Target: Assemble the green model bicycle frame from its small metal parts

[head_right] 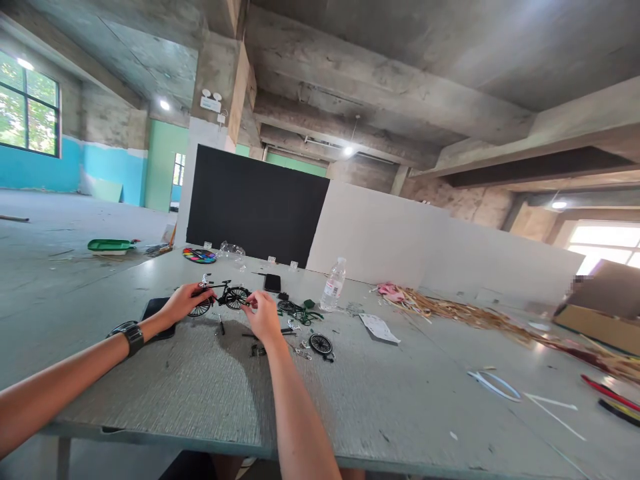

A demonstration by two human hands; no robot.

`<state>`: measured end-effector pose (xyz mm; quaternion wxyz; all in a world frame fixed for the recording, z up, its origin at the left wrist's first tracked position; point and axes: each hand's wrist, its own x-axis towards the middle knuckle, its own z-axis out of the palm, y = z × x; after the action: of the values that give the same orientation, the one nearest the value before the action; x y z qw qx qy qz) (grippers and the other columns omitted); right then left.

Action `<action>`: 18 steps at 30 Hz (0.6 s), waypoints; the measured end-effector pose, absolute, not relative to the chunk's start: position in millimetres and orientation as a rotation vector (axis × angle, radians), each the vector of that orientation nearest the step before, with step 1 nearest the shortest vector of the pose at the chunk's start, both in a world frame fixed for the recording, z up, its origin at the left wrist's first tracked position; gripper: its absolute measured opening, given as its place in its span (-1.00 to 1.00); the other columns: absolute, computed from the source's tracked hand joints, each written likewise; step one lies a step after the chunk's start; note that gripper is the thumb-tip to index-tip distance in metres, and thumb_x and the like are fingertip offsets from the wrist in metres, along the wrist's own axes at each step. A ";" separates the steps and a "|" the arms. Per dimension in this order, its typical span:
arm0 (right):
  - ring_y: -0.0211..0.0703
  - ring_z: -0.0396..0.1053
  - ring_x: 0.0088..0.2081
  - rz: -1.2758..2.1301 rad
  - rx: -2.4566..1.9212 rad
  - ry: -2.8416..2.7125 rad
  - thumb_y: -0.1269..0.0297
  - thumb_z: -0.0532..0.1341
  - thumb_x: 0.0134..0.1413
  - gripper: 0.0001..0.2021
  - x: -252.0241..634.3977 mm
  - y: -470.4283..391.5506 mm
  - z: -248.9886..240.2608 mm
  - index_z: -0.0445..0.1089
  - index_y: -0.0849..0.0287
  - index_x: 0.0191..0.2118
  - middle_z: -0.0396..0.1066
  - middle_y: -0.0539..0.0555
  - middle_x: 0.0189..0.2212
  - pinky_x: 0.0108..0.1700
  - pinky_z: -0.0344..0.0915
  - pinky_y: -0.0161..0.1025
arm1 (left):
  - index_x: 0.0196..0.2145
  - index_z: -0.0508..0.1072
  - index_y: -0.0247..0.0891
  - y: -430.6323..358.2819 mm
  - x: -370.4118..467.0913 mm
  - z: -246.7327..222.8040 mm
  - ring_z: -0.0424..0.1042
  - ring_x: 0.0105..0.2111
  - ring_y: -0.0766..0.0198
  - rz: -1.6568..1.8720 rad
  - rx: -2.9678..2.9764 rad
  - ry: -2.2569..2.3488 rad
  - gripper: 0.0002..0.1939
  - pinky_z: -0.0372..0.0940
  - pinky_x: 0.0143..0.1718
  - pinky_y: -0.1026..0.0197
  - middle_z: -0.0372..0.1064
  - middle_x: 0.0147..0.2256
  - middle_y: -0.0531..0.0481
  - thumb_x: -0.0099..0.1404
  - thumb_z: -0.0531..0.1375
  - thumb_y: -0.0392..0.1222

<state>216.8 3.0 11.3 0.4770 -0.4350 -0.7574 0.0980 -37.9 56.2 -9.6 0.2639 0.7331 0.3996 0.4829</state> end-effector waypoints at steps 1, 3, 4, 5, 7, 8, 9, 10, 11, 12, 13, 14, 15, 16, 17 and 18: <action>-0.11 0.49 -0.25 0.280 -1.059 -1.829 0.29 0.34 0.09 -0.85 215.4 3.9 9.3 0.35 0.10 -0.27 0.45 0.06 -0.23 -0.13 0.46 -0.16 | -0.31 0.56 -0.25 55.1 -36.9 -8.7 0.59 -0.23 0.04 1.310 1.964 1.065 -0.52 0.41 -0.15 0.13 0.64 -0.27 -0.12 0.29 0.14 0.25; -0.16 0.53 -0.29 0.357 -1.048 -1.783 0.26 0.34 0.08 -0.73 211.1 5.5 4.7 0.30 0.09 -0.13 0.45 0.07 -0.13 -0.18 0.50 -0.18 | -0.31 0.56 -0.26 52.9 -34.8 -6.2 0.59 -0.24 0.03 1.321 1.934 1.051 -0.50 0.42 -0.17 0.12 0.64 -0.27 -0.13 0.27 0.15 0.27; -0.17 0.54 -0.29 0.388 -1.040 -1.759 0.26 0.33 0.08 -0.67 208.7 6.1 2.6 0.26 0.08 -0.06 0.44 0.09 -0.07 -0.19 0.51 -0.18 | -0.32 0.56 -0.27 51.9 -33.7 -4.6 0.59 -0.24 0.02 1.325 1.924 1.049 -0.48 0.42 -0.17 0.12 0.64 -0.28 -0.13 0.26 0.15 0.29; -0.19 0.55 -0.29 0.413 -1.030 -1.737 0.26 0.31 0.09 -0.62 206.5 6.5 0.7 0.21 0.08 -0.01 0.42 0.12 -0.01 -0.18 0.52 -0.17 | -0.33 0.56 -0.27 51.0 -32.8 -2.9 0.59 -0.25 0.02 1.327 1.917 1.048 -0.46 0.42 -0.18 0.11 0.64 -0.28 -0.14 0.25 0.15 0.31; -0.20 0.56 -0.28 0.454 -1.012 -1.704 0.27 0.28 0.12 -0.59 203.7 6.9 -1.4 0.14 0.07 0.05 0.39 0.16 0.06 -0.15 0.52 -0.16 | -0.34 0.57 -0.28 49.9 -31.5 0.7 0.58 -0.26 0.02 1.330 1.911 1.047 -0.45 0.42 -0.19 0.12 0.63 -0.29 -0.14 0.24 0.16 0.32; -0.20 0.56 -0.27 0.471 -1.006 -1.692 0.27 0.26 0.14 -0.58 203.4 6.8 -1.7 0.12 0.07 0.06 0.39 0.18 0.07 -0.14 0.53 -0.15 | -0.34 0.57 -0.28 49.8 -31.2 2.4 0.58 -0.26 0.02 1.329 1.910 1.047 -0.46 0.42 -0.19 0.12 0.63 -0.30 -0.14 0.24 0.17 0.31; -0.19 0.57 -0.26 0.485 -1.004 -1.679 0.28 0.25 0.15 -0.58 203.9 6.5 -1.5 0.11 0.07 0.07 0.40 0.19 0.07 -0.13 0.52 -0.15 | -0.34 0.57 -0.28 49.9 -31.0 3.9 0.58 -0.26 0.03 1.329 1.910 1.047 -0.47 0.42 -0.19 0.12 0.63 -0.30 -0.13 0.24 0.17 0.29; -0.17 0.57 -0.25 0.496 -1.009 -1.665 0.28 0.24 0.16 -0.57 205.0 6.2 -1.0 0.10 0.08 0.09 0.41 0.19 0.06 -0.13 0.52 -0.14 | -0.34 0.57 -0.28 50.3 -30.8 5.0 0.58 -0.26 0.03 1.329 1.911 1.049 -0.49 0.41 -0.19 0.12 0.63 -0.30 -0.13 0.25 0.18 0.28; -0.15 0.58 -0.24 0.505 -1.018 -1.647 0.30 0.24 0.16 -0.55 206.3 5.8 -0.4 0.08 0.08 0.12 0.43 0.19 0.03 -0.13 0.52 -0.13 | -0.33 0.58 -0.28 50.9 -30.6 5.8 0.58 -0.27 0.03 1.327 1.913 1.050 -0.50 0.41 -0.19 0.12 0.63 -0.30 -0.13 0.25 0.18 0.26; -0.12 0.58 -0.22 0.514 -1.031 -1.629 0.31 0.22 0.17 -0.53 207.7 5.6 0.2 0.07 0.09 0.15 0.46 0.19 -0.01 -0.11 0.51 -0.12 | -0.33 0.58 -0.29 51.5 -30.4 6.2 0.57 -0.27 0.03 1.325 1.918 1.049 -0.50 0.41 -0.19 0.11 0.63 -0.29 -0.13 0.26 0.18 0.25; -0.10 0.58 -0.21 0.525 -1.045 -1.610 0.34 0.21 0.17 -0.49 208.8 5.5 0.6 0.04 0.11 0.19 0.49 0.17 -0.06 -0.09 0.50 -0.10 | -0.32 0.58 -0.29 52.2 -30.1 6.1 0.57 -0.27 0.03 1.321 1.925 1.047 -0.50 0.41 -0.19 0.11 0.62 -0.29 -0.14 0.27 0.18 0.25; -0.08 0.58 -0.19 0.541 -1.057 -1.593 0.36 0.21 0.17 -0.45 209.6 5.8 0.7 0.02 0.12 0.22 0.52 0.16 -0.11 -0.07 0.49 -0.09 | -0.32 0.58 -0.29 52.9 -29.7 5.5 0.57 -0.26 0.03 1.317 1.933 1.044 -0.50 0.40 -0.19 0.11 0.62 -0.29 -0.14 0.27 0.18 0.25; -0.07 0.59 -0.18 0.563 -1.066 -1.581 0.39 0.20 0.16 -0.41 210.0 6.5 0.5 -0.02 0.13 0.26 0.54 0.14 -0.15 -0.05 0.49 -0.09 | -0.31 0.59 -0.29 53.4 -29.2 4.7 0.56 -0.26 0.04 1.312 1.941 1.042 -0.50 0.40 -0.18 0.11 0.62 -0.28 -0.14 0.28 0.17 0.25; -0.07 0.59 -0.17 0.589 -1.073 -1.570 0.42 0.19 0.16 -0.37 210.1 7.6 -0.1 -0.05 0.14 0.29 0.55 0.12 -0.17 -0.05 0.49 -0.09 | -0.31 0.59 -0.30 53.9 -28.9 3.6 0.56 -0.25 0.04 1.309 1.947 1.041 -0.49 0.40 -0.18 0.12 0.62 -0.27 -0.15 0.29 0.16 0.25; -0.07 0.60 -0.15 0.614 -1.080 -1.558 0.43 0.18 0.15 -0.35 210.0 9.0 -0.8 -0.07 0.14 0.31 0.56 0.12 -0.17 -0.06 0.50 -0.10 | -0.30 0.59 -0.30 54.6 -28.7 2.6 0.56 -0.24 0.04 1.305 1.952 1.045 -0.49 0.40 -0.18 0.12 0.62 -0.26 -0.15 0.30 0.15 0.25; -0.07 0.60 -0.14 0.633 -1.090 -1.543 0.44 0.18 0.15 -0.34 210.1 10.7 -1.6 -0.08 0.14 0.32 0.56 0.13 -0.15 -0.08 0.51 -0.11 | -0.29 0.59 -0.30 55.5 -28.8 1.7 0.56 -0.23 0.04 1.303 1.956 1.052 -0.48 0.41 -0.18 0.12 0.62 -0.25 -0.15 0.30 0.14 0.25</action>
<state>210.1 10.7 -1.6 0.5435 -0.4590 -0.6502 0.2667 -28.8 55.5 1.7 0.2794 0.7294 0.3924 0.4858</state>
